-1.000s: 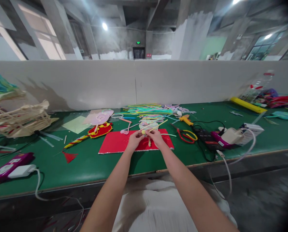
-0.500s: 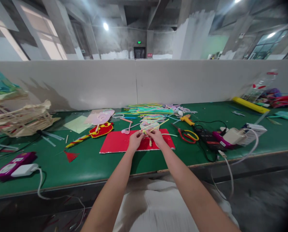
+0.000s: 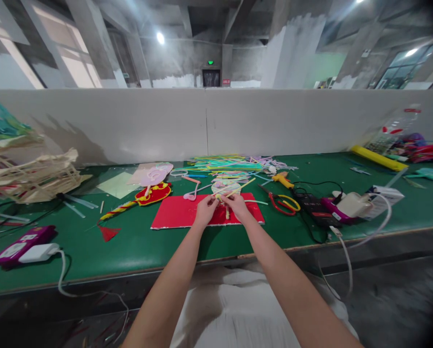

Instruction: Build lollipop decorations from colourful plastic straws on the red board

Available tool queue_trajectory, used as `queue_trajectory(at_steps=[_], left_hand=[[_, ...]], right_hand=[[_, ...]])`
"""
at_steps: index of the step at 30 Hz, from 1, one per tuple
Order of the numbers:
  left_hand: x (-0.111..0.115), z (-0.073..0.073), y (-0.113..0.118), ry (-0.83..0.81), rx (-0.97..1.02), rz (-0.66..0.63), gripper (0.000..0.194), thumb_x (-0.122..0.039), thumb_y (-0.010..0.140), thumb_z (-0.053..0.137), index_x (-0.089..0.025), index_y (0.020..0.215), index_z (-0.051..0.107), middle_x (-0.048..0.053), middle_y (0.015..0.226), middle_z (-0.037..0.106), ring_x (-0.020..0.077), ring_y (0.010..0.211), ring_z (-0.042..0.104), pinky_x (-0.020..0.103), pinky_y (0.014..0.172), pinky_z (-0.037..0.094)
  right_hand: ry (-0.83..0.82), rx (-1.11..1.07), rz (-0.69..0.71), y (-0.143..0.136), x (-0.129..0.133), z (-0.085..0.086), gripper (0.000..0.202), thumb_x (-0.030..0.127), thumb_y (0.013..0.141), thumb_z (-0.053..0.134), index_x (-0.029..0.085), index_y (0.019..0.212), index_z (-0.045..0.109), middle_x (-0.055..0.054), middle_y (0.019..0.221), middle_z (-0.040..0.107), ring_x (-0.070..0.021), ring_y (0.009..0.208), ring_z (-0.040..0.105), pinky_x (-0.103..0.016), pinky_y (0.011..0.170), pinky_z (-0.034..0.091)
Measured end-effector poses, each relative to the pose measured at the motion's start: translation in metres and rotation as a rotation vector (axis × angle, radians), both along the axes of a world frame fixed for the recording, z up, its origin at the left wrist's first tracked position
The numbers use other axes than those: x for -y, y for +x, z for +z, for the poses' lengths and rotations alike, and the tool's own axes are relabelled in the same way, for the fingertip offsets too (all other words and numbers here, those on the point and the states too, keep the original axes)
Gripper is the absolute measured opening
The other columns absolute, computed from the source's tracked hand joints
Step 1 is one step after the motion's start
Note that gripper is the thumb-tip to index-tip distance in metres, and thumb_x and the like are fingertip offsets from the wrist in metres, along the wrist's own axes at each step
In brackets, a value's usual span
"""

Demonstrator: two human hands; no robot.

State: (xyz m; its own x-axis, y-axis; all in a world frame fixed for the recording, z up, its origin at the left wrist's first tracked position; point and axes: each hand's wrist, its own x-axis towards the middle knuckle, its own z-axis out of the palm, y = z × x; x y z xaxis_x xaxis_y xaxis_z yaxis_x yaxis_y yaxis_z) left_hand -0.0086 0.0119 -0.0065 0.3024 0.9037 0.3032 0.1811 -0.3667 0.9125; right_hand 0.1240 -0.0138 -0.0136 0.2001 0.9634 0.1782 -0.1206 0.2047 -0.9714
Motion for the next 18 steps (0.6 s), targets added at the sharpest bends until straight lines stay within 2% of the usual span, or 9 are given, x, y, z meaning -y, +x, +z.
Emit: queue_trajectory(at_steps=[4,10,14,18], left_hand=[[0.0012,0.0021,0.0008,0.018,0.006,0.016,0.026,-0.035,0.071,0.049,-0.016,0.086,0.058,0.005,0.084,0.062,0.015,0.075,0.056,0.024,0.069,0.042],[0.0013,0.0027,-0.0006,0.049,-0.034,-0.009,0.024,-0.033,0.073,0.046,-0.015,0.083,0.058,0.004,0.076,0.061,0.0138,0.07,0.054,0.023,0.066,0.041],[0.0024,0.0037,-0.0012,0.084,-0.065,-0.011,0.021,-0.032,0.074,0.044,-0.015,0.074,0.057,0.002,0.071,0.059,0.0126,0.068,0.053,0.022,0.065,0.04],[0.0026,0.0058,-0.0028,0.106,-0.09,0.051,0.018,-0.029,0.074,0.044,-0.016,0.067,0.054,0.0,0.065,0.057,0.0118,0.064,0.051,0.021,0.063,0.038]], right_hand=[[-0.027,-0.035,0.058,-0.0003,0.0017,0.0003,0.032,0.044,0.061,0.06,0.016,0.076,0.058,0.003,0.054,0.053,-0.0074,0.033,0.041,-0.022,0.029,0.035],[-0.043,-0.037,0.065,-0.0005,0.0036,0.0027,0.032,0.044,0.06,0.061,0.015,0.074,0.057,0.003,0.052,0.052,-0.0062,0.031,0.04,-0.02,0.026,0.034],[-0.034,-0.052,0.072,-0.0009,0.0028,0.0019,0.03,0.042,0.06,0.062,0.016,0.072,0.058,0.002,0.055,0.054,-0.0058,0.031,0.04,-0.019,0.026,0.033],[-0.029,-0.093,0.048,-0.0013,-0.0011,-0.0007,0.029,0.039,0.058,0.065,0.016,0.075,0.06,0.0,0.062,0.059,-0.0101,0.044,0.051,-0.019,0.033,0.037]])
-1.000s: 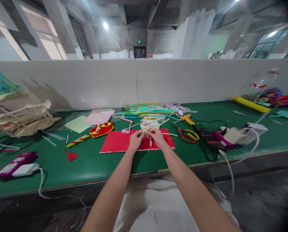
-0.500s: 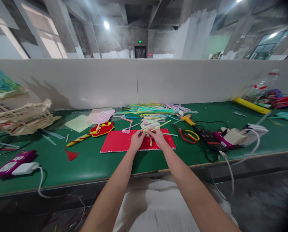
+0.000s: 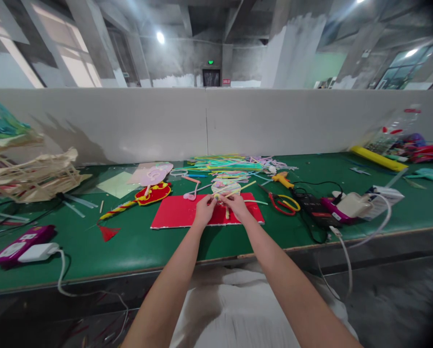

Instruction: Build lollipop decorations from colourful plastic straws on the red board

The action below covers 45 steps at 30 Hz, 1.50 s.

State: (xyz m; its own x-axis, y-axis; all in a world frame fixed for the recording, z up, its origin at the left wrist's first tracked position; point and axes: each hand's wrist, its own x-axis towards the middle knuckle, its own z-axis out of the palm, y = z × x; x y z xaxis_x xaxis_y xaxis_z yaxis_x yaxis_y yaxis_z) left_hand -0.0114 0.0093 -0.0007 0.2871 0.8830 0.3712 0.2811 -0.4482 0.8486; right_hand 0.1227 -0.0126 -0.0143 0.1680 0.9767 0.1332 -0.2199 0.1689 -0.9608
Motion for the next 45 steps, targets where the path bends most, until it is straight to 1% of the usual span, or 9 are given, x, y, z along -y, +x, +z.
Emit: queue_trajectory(at_steps=[3,6,12,18,24,27,31,39,45], left_hand=[[-0.0014,0.0005,-0.0013,-0.004,0.015,0.043,0.017,-0.027,0.074,0.043,-0.016,0.065,0.052,-0.001,0.062,0.055,0.0108,0.061,0.05,0.021,0.06,0.038],[-0.0024,-0.0001,-0.0018,0.012,-0.004,0.05,0.018,-0.027,0.074,0.043,-0.016,0.063,0.051,-0.001,0.06,0.054,0.0103,0.059,0.049,0.02,0.059,0.037],[-0.0009,-0.0017,-0.0008,0.056,-0.056,-0.02,0.018,-0.027,0.075,0.042,-0.016,0.063,0.05,-0.001,0.062,0.055,0.0107,0.061,0.05,0.021,0.06,0.037],[-0.0017,-0.0067,0.0011,0.059,-0.093,-0.119,0.016,-0.026,0.075,0.042,-0.016,0.064,0.048,-0.001,0.064,0.055,0.0107,0.062,0.051,0.021,0.062,0.038],[-0.0015,-0.0066,0.0019,0.071,-0.145,-0.119,0.017,-0.026,0.074,0.044,-0.016,0.061,0.047,-0.001,0.062,0.055,0.0106,0.06,0.049,0.021,0.06,0.037],[-0.0012,-0.0061,0.0017,0.039,-0.115,-0.09,0.018,-0.029,0.074,0.043,-0.016,0.062,0.049,-0.001,0.061,0.056,0.0108,0.06,0.049,0.021,0.059,0.037],[-0.0013,-0.0066,0.0018,-0.001,-0.054,-0.058,0.019,-0.031,0.074,0.043,-0.016,0.066,0.052,-0.001,0.062,0.057,0.0112,0.061,0.05,0.022,0.061,0.038],[0.0,-0.0068,0.0026,0.016,-0.028,-0.051,0.02,-0.032,0.074,0.044,-0.016,0.068,0.053,0.0,0.066,0.057,0.0109,0.063,0.05,0.022,0.061,0.038],[-0.0024,-0.0094,0.003,0.032,-0.018,-0.076,0.017,-0.031,0.071,0.048,-0.016,0.071,0.054,-0.001,0.066,0.056,0.0103,0.063,0.05,0.021,0.062,0.04]], right_hand=[[0.005,-0.033,-0.029,-0.0001,-0.0034,-0.0016,0.028,0.036,0.056,0.067,0.015,0.073,0.06,-0.002,0.065,0.061,-0.013,0.057,0.056,-0.021,0.044,0.042],[0.0,-0.035,-0.034,0.0005,-0.005,-0.0029,0.026,0.036,0.056,0.067,0.015,0.068,0.059,-0.001,0.064,0.061,-0.0135,0.059,0.056,-0.023,0.05,0.042],[0.052,0.045,-0.125,0.0032,-0.0042,-0.0042,0.026,0.04,0.058,0.064,0.016,0.06,0.055,0.003,0.053,0.053,-0.0096,0.049,0.047,-0.022,0.047,0.036],[0.096,0.083,-0.137,0.0024,-0.0015,-0.0014,0.023,0.038,0.059,0.064,0.015,0.059,0.058,0.003,0.055,0.05,-0.0091,0.051,0.043,-0.022,0.05,0.034],[0.093,0.108,-0.121,0.0013,-0.0004,0.0001,0.024,0.039,0.059,0.063,0.015,0.062,0.06,0.002,0.058,0.054,-0.01,0.054,0.045,-0.023,0.052,0.036],[0.098,0.104,-0.127,0.0017,-0.0001,-0.0001,0.024,0.04,0.058,0.063,0.016,0.059,0.058,0.003,0.055,0.051,-0.0093,0.051,0.044,-0.022,0.049,0.035],[0.067,0.108,-0.089,0.0022,-0.0001,-0.0012,0.026,0.042,0.058,0.063,0.017,0.06,0.057,0.003,0.054,0.051,-0.0088,0.047,0.043,-0.023,0.045,0.035],[0.074,0.098,-0.078,0.0028,-0.0017,-0.0032,0.026,0.041,0.058,0.063,0.016,0.065,0.06,0.001,0.059,0.054,-0.0093,0.052,0.046,-0.023,0.049,0.037],[0.077,0.09,-0.092,0.0032,-0.0017,-0.0031,0.025,0.04,0.058,0.063,0.016,0.067,0.061,0.001,0.06,0.056,-0.0097,0.053,0.047,-0.023,0.051,0.038]])
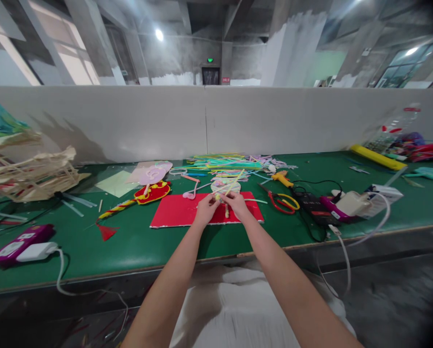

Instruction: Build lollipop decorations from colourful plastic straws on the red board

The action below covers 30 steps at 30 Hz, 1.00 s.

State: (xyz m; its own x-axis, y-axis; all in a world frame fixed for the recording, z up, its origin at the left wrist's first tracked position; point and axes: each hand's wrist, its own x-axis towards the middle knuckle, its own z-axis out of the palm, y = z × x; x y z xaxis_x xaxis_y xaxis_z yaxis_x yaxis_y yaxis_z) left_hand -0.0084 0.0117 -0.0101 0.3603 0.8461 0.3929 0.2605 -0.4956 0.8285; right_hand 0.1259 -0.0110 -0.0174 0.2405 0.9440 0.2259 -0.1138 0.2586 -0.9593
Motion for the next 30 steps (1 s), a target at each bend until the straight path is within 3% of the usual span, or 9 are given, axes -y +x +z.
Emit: queue_trajectory(at_steps=[7,15,20,30], left_hand=[[-0.0037,0.0027,-0.0026,-0.063,0.074,0.051,0.021,-0.03,0.072,0.047,-0.015,0.082,0.058,0.004,0.078,0.062,0.0137,0.071,0.056,0.024,0.067,0.042],[-0.006,-0.0002,-0.0023,-0.046,0.04,0.09,0.02,-0.028,0.073,0.045,-0.015,0.082,0.058,0.004,0.076,0.062,0.0142,0.07,0.056,0.025,0.067,0.041],[-0.0018,0.0019,-0.0012,-0.017,0.008,0.05,0.018,-0.028,0.074,0.044,-0.016,0.071,0.056,0.002,0.069,0.061,0.013,0.067,0.055,0.024,0.066,0.041],[-0.0026,-0.0037,-0.0008,-0.052,-0.011,-0.042,0.01,-0.024,0.072,0.045,-0.017,0.07,0.053,0.001,0.064,0.059,0.0127,0.062,0.056,0.024,0.061,0.042]], right_hand=[[-0.049,0.02,-0.039,-0.0013,-0.0001,0.0025,0.029,0.043,0.056,0.064,0.016,0.063,0.06,-0.001,0.058,0.056,-0.0136,0.056,0.05,-0.025,0.05,0.038],[-0.028,-0.01,-0.053,-0.0004,-0.0033,-0.0018,0.029,0.042,0.055,0.065,0.014,0.063,0.06,-0.001,0.058,0.057,-0.012,0.054,0.049,-0.024,0.052,0.037],[0.009,-0.017,-0.073,-0.0003,-0.0027,0.0009,0.028,0.043,0.057,0.063,0.016,0.062,0.058,0.001,0.058,0.055,-0.0115,0.055,0.049,-0.024,0.054,0.037],[-0.041,0.112,-0.042,-0.003,0.0049,0.0078,0.031,0.048,0.058,0.06,0.017,0.054,0.055,0.002,0.05,0.048,-0.011,0.048,0.043,-0.023,0.044,0.034]])
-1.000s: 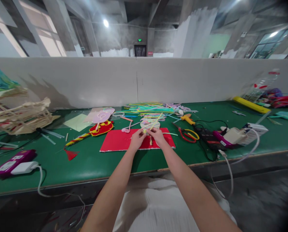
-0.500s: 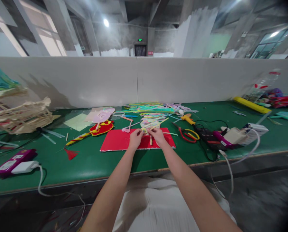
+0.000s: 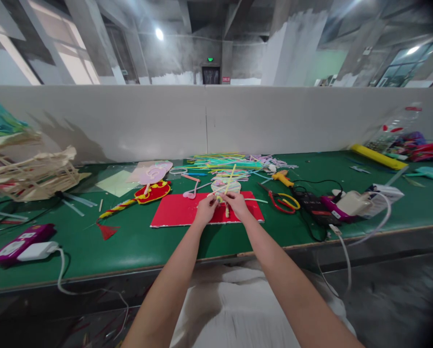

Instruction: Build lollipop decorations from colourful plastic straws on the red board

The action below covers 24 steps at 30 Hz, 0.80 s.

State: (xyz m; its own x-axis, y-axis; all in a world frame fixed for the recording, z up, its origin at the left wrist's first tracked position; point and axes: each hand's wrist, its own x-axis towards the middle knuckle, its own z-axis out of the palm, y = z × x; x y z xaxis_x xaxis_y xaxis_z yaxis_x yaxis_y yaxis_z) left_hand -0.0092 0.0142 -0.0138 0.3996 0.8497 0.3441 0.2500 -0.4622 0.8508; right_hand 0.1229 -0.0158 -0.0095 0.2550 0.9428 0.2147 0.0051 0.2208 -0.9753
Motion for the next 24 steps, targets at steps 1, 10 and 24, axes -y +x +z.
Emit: queue_trajectory(at_steps=[1,10,24], left_hand=[[0.0,0.0,0.0,-0.004,0.001,-0.003,0.01,-0.024,0.072,0.045,-0.017,0.07,0.053,0.001,0.063,0.059,0.0126,0.061,0.056,0.024,0.061,0.042],[-0.001,-0.001,-0.001,0.036,-0.044,0.017,0.011,-0.023,0.072,0.045,-0.017,0.067,0.053,0.002,0.065,0.059,0.0136,0.064,0.055,0.025,0.063,0.042],[0.007,0.01,0.002,0.032,-0.008,0.004,0.016,-0.03,0.071,0.049,-0.015,0.07,0.054,-0.001,0.068,0.056,0.0103,0.065,0.05,0.021,0.063,0.039]], right_hand=[[-0.004,0.005,0.005,0.0,0.0,0.0,0.031,0.048,0.058,0.06,0.017,0.054,0.055,0.002,0.05,0.048,-0.011,0.048,0.043,-0.023,0.044,0.034],[-0.033,0.041,0.035,0.002,0.001,-0.001,0.033,0.046,0.058,0.061,0.015,0.069,0.062,0.002,0.049,0.051,-0.0084,0.041,0.039,-0.022,0.04,0.031],[-0.017,-0.098,0.016,0.003,-0.005,-0.005,0.027,0.041,0.055,0.064,0.016,0.067,0.063,-0.001,0.06,0.06,-0.0123,0.051,0.051,-0.024,0.047,0.039]])
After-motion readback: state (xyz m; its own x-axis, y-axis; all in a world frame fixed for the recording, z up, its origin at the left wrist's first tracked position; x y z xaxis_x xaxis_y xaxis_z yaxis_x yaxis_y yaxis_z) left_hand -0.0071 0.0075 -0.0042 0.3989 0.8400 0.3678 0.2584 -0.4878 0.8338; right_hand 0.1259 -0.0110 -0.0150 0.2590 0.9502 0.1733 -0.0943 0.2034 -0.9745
